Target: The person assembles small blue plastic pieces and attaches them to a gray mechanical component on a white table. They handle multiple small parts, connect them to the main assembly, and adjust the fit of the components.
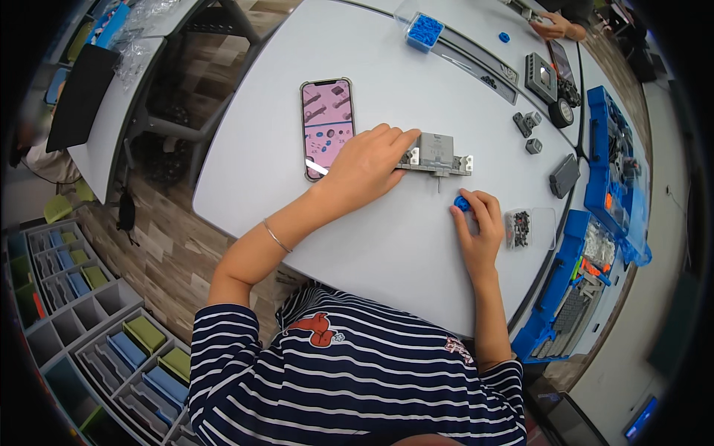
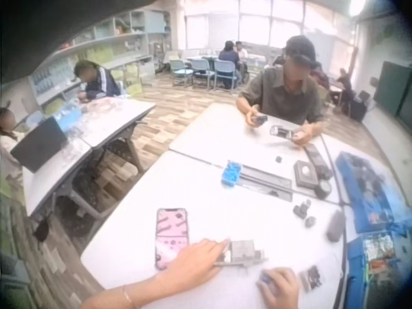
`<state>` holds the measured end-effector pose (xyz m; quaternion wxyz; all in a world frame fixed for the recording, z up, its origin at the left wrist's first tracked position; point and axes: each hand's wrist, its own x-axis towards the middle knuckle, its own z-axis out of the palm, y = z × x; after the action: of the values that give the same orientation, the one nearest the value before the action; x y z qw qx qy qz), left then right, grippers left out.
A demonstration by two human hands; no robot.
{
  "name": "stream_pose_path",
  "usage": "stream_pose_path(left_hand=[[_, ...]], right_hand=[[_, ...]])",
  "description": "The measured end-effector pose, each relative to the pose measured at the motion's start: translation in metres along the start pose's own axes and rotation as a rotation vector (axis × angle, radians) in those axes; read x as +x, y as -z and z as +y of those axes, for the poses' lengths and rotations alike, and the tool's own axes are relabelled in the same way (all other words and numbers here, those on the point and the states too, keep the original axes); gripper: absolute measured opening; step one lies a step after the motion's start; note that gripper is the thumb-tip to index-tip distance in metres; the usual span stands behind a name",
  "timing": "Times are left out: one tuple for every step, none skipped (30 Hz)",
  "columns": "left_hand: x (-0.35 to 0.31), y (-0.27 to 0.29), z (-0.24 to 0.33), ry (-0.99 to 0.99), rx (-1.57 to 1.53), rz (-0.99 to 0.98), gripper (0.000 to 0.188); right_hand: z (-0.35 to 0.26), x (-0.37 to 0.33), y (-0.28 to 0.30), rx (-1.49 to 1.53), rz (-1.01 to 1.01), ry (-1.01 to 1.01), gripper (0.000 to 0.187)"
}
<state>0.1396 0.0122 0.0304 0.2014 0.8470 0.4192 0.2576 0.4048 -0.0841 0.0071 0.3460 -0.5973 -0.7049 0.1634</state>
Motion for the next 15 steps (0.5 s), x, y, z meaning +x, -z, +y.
stream_pose_path(left_hand=[[0.000, -0.001, -0.002, -0.017, -0.024, 0.018, 0.060], [0.000, -0.003, -0.003, -0.024, -0.024, 0.038, 0.052], [0.003, -0.003, -0.007, -0.034, -0.020, 0.052, 0.045], [0.003, -0.004, -0.007, -0.035, -0.026, 0.070, 0.037], [0.003, -0.004, -0.008, -0.023, -0.029, 0.051, 0.033], [0.003, -0.004, -0.009, -0.012, -0.037, 0.046, 0.030], [0.003, -0.004, -0.009, 0.004, -0.046, 0.034, 0.027], [0.004, -0.005, -0.009, 0.012, -0.042, 0.050, 0.025], [0.004, -0.005, -0.008, 0.025, -0.038, 0.059, 0.024], [0.005, -0.005, -0.009, 0.040, -0.034, 0.068, 0.023], [0.005, -0.005, -0.009, 0.047, -0.044, 0.084, 0.023], [0.006, -0.005, -0.010, 0.055, -0.054, 0.099, 0.022], [0.007, -0.004, -0.011, 0.068, -0.066, 0.114, 0.022], [0.008, -0.004, -0.012, 0.079, -0.062, 0.125, 0.022], [0.009, -0.004, -0.013, 0.093, -0.062, 0.134, 0.023]], right_hand=[[0.000, 0.001, -0.001, 0.009, -0.010, 0.010, 0.034], [0.000, 0.001, -0.001, 0.007, -0.012, 0.007, 0.035], [0.002, 0.005, -0.004, 0.007, -0.002, 0.013, 0.035], [0.001, 0.005, -0.004, 0.009, -0.015, -0.020, 0.035], [0.001, 0.006, -0.004, 0.014, -0.003, 0.009, 0.035], [0.002, 0.006, -0.004, 0.020, -0.003, 0.008, 0.035], [0.002, 0.007, -0.004, 0.026, -0.002, 0.007, 0.035], [0.003, 0.007, -0.004, 0.026, -0.003, 0.007, 0.036], [0.003, 0.007, -0.005, 0.027, -0.003, 0.007, 0.036], [0.003, 0.007, -0.005, 0.029, -0.002, 0.008, 0.036], [0.003, 0.008, -0.006, 0.038, -0.001, 0.018, 0.036], [0.003, 0.009, -0.007, 0.047, -0.001, 0.028, 0.036], [0.003, 0.010, -0.008, 0.056, 0.000, 0.039, 0.036], [0.002, 0.012, -0.010, 0.065, -0.004, 0.045, 0.036], [0.002, 0.014, -0.012, 0.073, -0.008, 0.051, 0.036]])
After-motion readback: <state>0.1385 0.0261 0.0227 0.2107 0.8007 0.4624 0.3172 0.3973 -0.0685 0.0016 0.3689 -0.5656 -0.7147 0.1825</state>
